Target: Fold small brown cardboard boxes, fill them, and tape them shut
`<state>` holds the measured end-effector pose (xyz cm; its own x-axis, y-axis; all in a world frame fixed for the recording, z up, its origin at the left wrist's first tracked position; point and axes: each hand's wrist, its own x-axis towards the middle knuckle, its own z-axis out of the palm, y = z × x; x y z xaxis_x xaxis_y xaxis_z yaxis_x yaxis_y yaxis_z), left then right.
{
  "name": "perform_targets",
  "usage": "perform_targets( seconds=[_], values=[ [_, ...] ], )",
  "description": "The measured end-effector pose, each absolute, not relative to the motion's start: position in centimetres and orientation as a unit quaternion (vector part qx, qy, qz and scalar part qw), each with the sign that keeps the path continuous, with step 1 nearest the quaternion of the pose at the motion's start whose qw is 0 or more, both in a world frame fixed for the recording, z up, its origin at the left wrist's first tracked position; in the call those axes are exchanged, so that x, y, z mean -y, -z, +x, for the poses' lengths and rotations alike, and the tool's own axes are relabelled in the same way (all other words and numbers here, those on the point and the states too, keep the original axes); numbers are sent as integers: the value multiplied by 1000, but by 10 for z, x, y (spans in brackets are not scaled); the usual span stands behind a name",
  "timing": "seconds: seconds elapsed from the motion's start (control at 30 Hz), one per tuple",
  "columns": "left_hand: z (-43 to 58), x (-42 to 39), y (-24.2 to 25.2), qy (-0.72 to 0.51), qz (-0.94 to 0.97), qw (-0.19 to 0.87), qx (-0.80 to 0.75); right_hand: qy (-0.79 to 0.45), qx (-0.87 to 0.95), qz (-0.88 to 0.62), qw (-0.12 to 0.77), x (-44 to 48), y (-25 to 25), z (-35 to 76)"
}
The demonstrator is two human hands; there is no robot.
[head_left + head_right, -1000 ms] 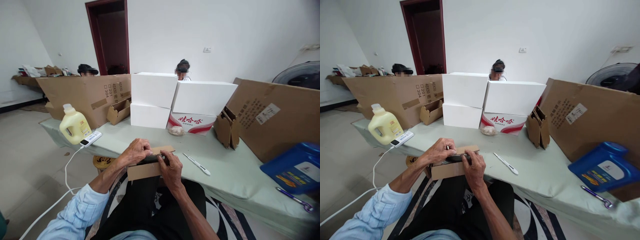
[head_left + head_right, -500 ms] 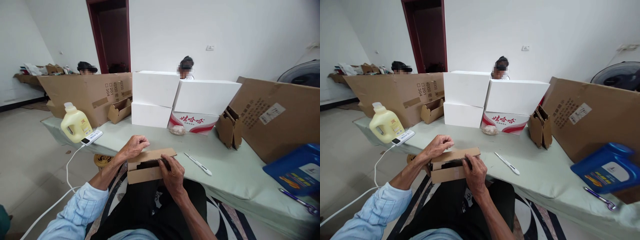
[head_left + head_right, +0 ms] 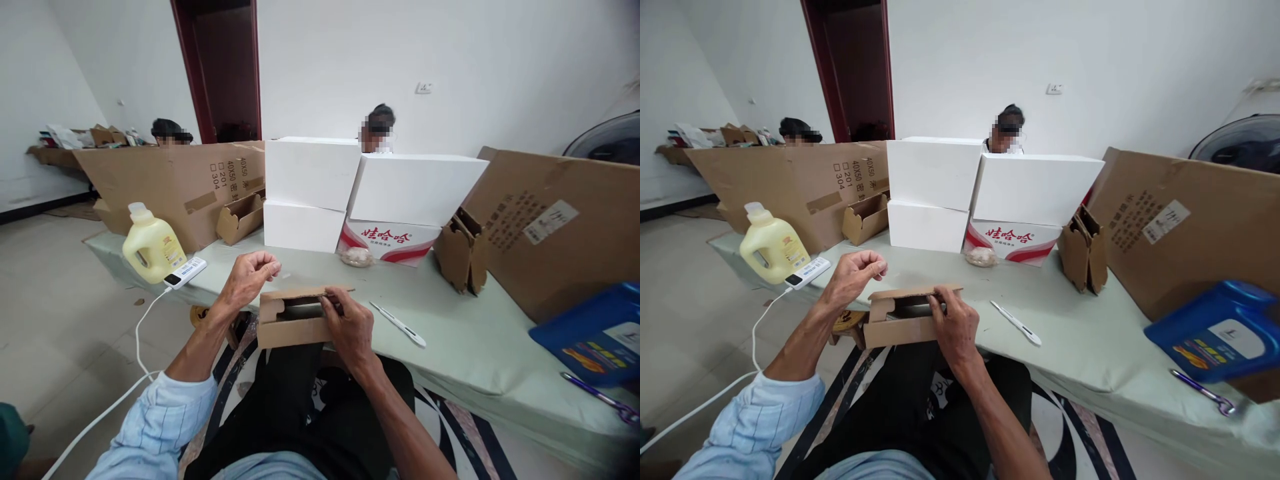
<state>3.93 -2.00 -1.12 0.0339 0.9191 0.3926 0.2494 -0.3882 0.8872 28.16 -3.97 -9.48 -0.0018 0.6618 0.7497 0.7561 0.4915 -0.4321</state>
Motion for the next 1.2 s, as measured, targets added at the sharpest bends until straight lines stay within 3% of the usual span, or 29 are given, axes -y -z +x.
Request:
perform_targets(
  seconds=[0.33, 0.57, 0.67, 0.87, 1.2],
  values=[
    [76, 47, 22, -500, 795, 44, -341, 57, 699, -546, 459, 13, 74, 271],
    [86, 47, 53, -367, 865, -170, -297, 48, 697, -555, 452, 13, 74, 270],
    [87, 48, 62, -338, 868, -216, -291, 38, 698, -554, 452, 14, 73, 269],
    [81, 53, 62, -368, 871, -184, -270, 17, 696, -572, 434, 18, 67, 266],
    [68, 53, 46, -439, 833, 95, -322, 6, 693, -592, 412, 17, 63, 265]
  ],
)
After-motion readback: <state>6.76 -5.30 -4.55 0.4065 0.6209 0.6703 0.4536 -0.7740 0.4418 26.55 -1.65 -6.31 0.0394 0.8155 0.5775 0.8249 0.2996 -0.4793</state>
